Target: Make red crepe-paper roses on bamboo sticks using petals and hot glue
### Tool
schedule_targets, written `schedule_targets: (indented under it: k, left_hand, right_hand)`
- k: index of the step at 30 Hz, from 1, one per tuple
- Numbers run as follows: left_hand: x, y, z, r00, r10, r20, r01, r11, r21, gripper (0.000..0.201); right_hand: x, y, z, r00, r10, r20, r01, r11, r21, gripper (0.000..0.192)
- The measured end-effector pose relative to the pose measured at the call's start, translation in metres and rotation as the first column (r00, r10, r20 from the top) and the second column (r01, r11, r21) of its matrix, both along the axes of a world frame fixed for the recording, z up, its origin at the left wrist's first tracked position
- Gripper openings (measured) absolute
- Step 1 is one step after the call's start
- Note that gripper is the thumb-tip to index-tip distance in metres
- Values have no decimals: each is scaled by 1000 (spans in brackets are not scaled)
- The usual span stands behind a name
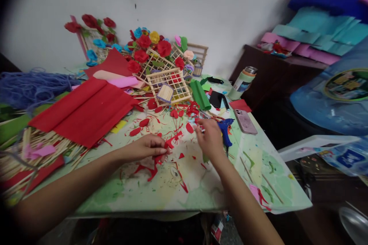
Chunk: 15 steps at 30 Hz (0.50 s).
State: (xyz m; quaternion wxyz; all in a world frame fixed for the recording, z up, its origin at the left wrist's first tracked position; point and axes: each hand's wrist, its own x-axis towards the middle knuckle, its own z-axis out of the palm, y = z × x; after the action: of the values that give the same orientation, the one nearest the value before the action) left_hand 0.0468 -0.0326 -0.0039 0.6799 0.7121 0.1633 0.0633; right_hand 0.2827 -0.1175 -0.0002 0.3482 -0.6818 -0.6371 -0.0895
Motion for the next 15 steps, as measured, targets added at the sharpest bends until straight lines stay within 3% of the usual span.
schedule_targets:
  k: [2,4,5,7,15]
  left_hand:
    - [3,-6,-7,1000,-12,2,12,989,-149,30]
    - [7,-15,-15,1000,-14,5,14,969,-247,33]
    - [9,-20,-18,1000,-4,1,4,961,-276,35]
    - [13,-29,-24,1000,13,-27,-21,954,-299,37]
    - [17,-40,-31,996,69,-54,-79,974,-210,39]
  right_hand:
    - [35,-8,-11,945,-281,167,299,950,-92,35]
    - [62,-16,-22,849,-462,256,517,826,-225,51]
    - [72,-20,-27,827,-500,257,561,768,-309,56]
    - [84,-25,-36,834,-501,232,550,724,-416,60]
    - [97,-35,-54,920,-292,261,382,811,-442,72]
